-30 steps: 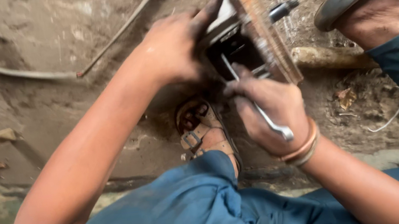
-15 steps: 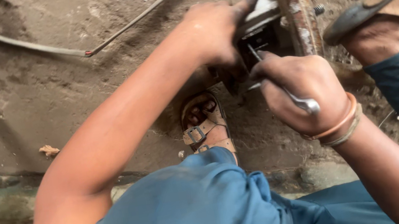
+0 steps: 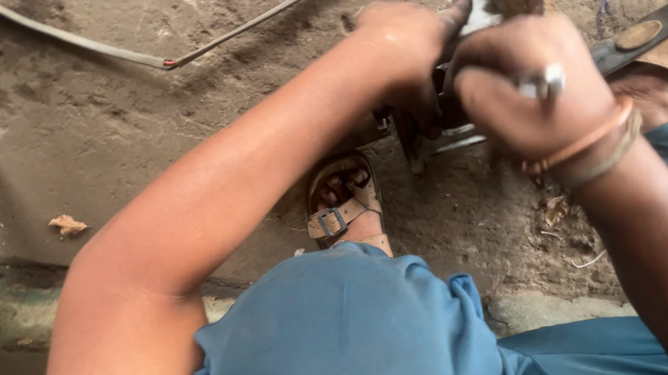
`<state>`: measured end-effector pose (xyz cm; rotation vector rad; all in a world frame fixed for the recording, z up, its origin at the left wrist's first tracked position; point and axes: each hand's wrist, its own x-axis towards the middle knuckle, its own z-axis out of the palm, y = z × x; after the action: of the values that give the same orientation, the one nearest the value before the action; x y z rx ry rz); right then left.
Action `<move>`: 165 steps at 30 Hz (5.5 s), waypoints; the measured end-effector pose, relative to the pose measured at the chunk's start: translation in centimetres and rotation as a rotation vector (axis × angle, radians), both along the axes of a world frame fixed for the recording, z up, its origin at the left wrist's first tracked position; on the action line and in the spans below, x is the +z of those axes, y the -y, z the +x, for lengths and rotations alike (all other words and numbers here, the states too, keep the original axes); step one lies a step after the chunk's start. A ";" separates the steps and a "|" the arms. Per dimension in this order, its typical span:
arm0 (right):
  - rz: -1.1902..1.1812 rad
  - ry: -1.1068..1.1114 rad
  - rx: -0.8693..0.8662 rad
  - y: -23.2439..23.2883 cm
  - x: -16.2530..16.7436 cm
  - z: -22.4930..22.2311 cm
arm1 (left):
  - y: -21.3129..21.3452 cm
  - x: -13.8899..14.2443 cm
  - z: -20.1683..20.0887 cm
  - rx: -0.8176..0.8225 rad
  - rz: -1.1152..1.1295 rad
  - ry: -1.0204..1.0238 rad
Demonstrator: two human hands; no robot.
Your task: The person sits on the ground repairing a rusty water pump housing, using a spanner to loosen and turn a bolt inside the pump body while steadying the housing with the other hand. They reposition the pump and continue working the fastener, briefly shifting position before resuming.
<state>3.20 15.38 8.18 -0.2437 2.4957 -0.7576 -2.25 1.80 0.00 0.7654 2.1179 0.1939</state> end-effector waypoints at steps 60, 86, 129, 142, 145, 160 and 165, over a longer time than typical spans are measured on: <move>0.075 -0.463 0.050 -3.1 1.4 13.3 | 9.0 -3.9 3.0 0.519 0.819 -0.381; -0.149 -0.389 -0.019 -5.8 -1.2 13.3 | 0.8 -2.5 4.3 0.315 0.613 -0.581; -0.043 -0.128 -0.312 0.5 -2.4 8.8 | 2.2 -4.3 5.5 0.583 1.059 -0.540; -0.013 -0.033 -0.270 0.5 -4.6 4.8 | 2.2 -6.9 5.6 0.639 1.210 -0.402; 0.299 -0.183 0.218 0.3 -7.2 0.9 | 2.7 -6.9 5.6 0.668 1.221 -0.370; 0.020 -0.222 -0.263 1.4 -5.9 3.0 | 3.5 -5.7 5.4 0.622 1.239 -0.297; 0.013 -0.354 -0.407 2.2 -5.5 5.4 | 3.4 -5.5 5.2 0.635 1.199 -0.255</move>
<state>8.59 13.18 2.64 0.1580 2.9316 -0.9230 2.94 -1.58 -5.50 0.7148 2.3036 1.8947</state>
